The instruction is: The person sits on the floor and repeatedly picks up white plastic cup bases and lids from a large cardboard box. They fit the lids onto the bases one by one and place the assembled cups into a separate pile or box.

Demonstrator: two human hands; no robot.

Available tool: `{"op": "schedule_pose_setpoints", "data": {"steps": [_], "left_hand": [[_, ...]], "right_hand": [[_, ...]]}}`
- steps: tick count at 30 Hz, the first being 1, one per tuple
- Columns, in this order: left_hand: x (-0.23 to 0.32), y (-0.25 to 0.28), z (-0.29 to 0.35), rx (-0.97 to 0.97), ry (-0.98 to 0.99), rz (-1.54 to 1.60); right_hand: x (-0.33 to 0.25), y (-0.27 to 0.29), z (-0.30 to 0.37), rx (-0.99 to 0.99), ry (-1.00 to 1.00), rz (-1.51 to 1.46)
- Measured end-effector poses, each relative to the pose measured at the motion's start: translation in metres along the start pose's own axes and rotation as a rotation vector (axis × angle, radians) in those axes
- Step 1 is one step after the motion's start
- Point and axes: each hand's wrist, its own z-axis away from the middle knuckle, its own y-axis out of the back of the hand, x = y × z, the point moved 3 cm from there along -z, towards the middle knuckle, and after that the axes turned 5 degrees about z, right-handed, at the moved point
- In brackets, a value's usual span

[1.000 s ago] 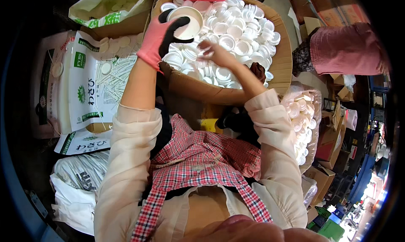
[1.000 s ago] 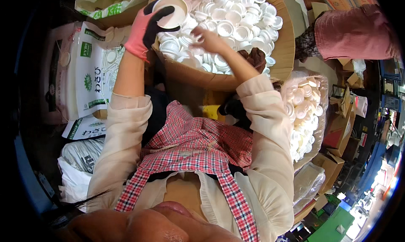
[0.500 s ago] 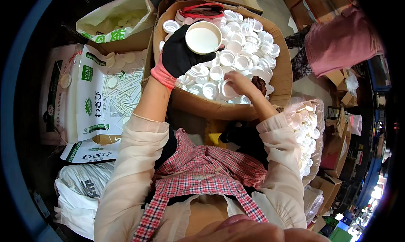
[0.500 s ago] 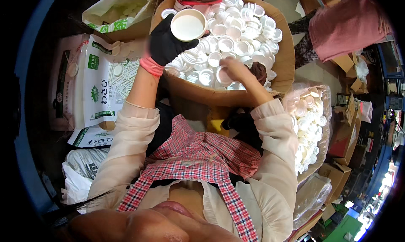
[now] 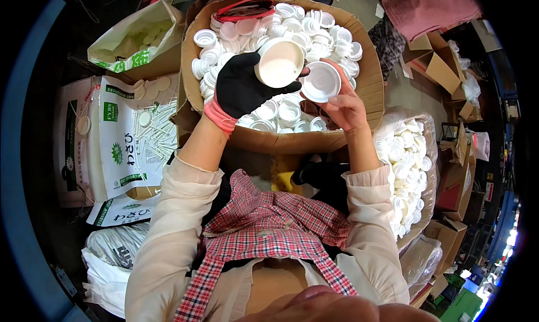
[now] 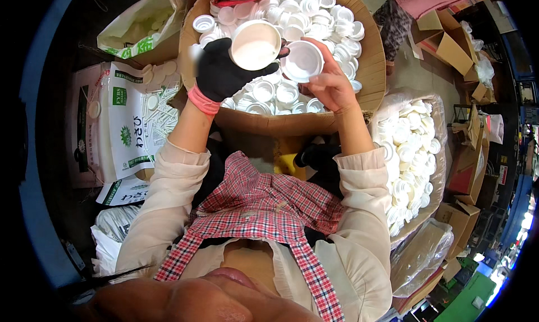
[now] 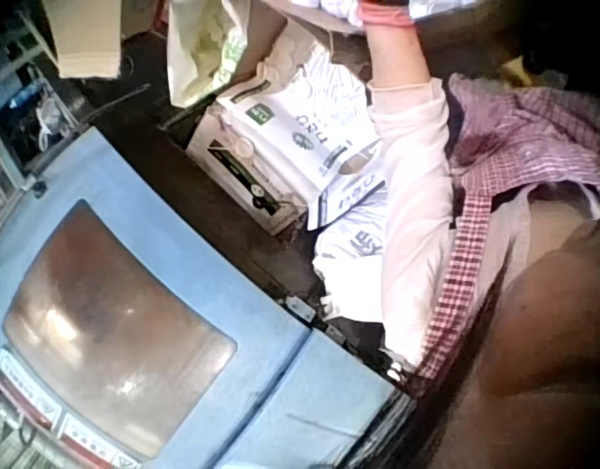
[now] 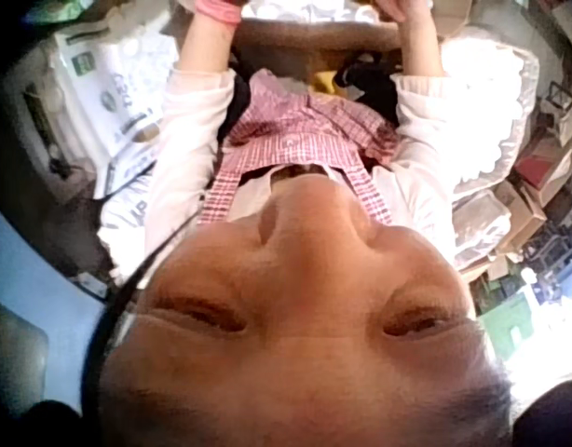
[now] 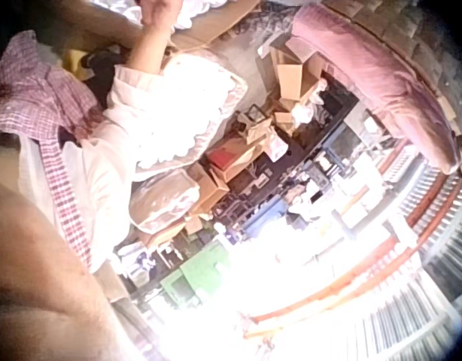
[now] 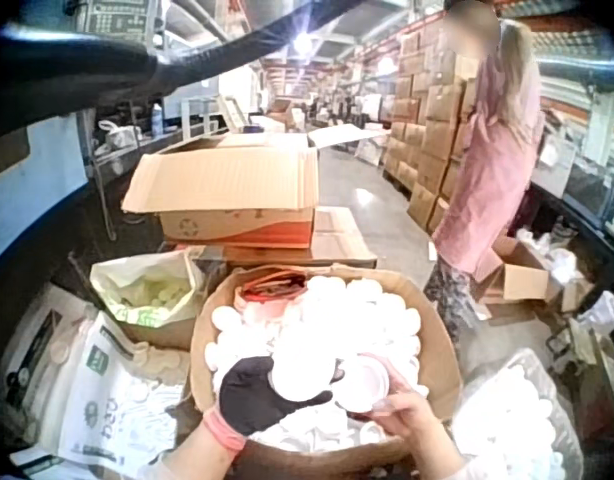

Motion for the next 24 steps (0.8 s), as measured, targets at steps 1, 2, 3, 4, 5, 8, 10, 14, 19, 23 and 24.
{"op": "schedule_pose_setpoints", "data": {"steps": [1, 2, 3, 4, 5, 8, 10, 14, 19, 23, 24], "left_hand": [[0.001, 0.000, -0.001, 0.055, -0.030, 0.055], [0.003, 0.001, -0.001, 0.109, -0.059, 0.111], [0.005, 0.003, -0.001, 0.163, -0.087, 0.160], [0.003, 0.001, -0.002, 0.219, -0.038, 0.332], [0.002, -0.002, -0.002, 0.274, 0.011, 0.505], [-0.018, -0.014, 0.006, 0.088, 0.570, 1.241], [-0.019, -0.019, 0.013, -0.085, 0.852, 1.439], [-0.019, -0.020, 0.014, -0.158, 0.863, 1.244], [-0.019, -0.032, 0.014, 0.055, 0.477, 1.293], [-0.002, -0.043, 0.014, 0.117, 0.410, 1.724], [-0.007, -0.037, 0.010, 0.116, 0.291, 1.400]], "right_hand": [[-0.002, -0.001, 0.002, -0.055, 0.010, -0.022], [-0.004, -0.001, 0.005, -0.012, -0.010, 0.022], [-0.006, 0.001, 0.006, -0.001, 0.018, 0.156], [-0.009, 0.004, 0.007, 0.012, 0.047, 0.290], [-0.011, 0.006, 0.009, 0.024, 0.076, 0.425], [-0.025, -0.008, 0.018, -0.053, 0.388, 1.293], [-0.023, -0.037, 0.024, -0.147, 0.399, 1.589], [-0.004, -0.050, 0.018, -0.309, 0.430, 1.762], [-0.011, -0.055, 0.017, -0.265, 0.314, 1.372], [-0.005, -0.062, 0.013, -0.354, 0.248, 1.186], [-0.005, -0.056, 0.012, -0.300, 0.268, 1.035]]}}
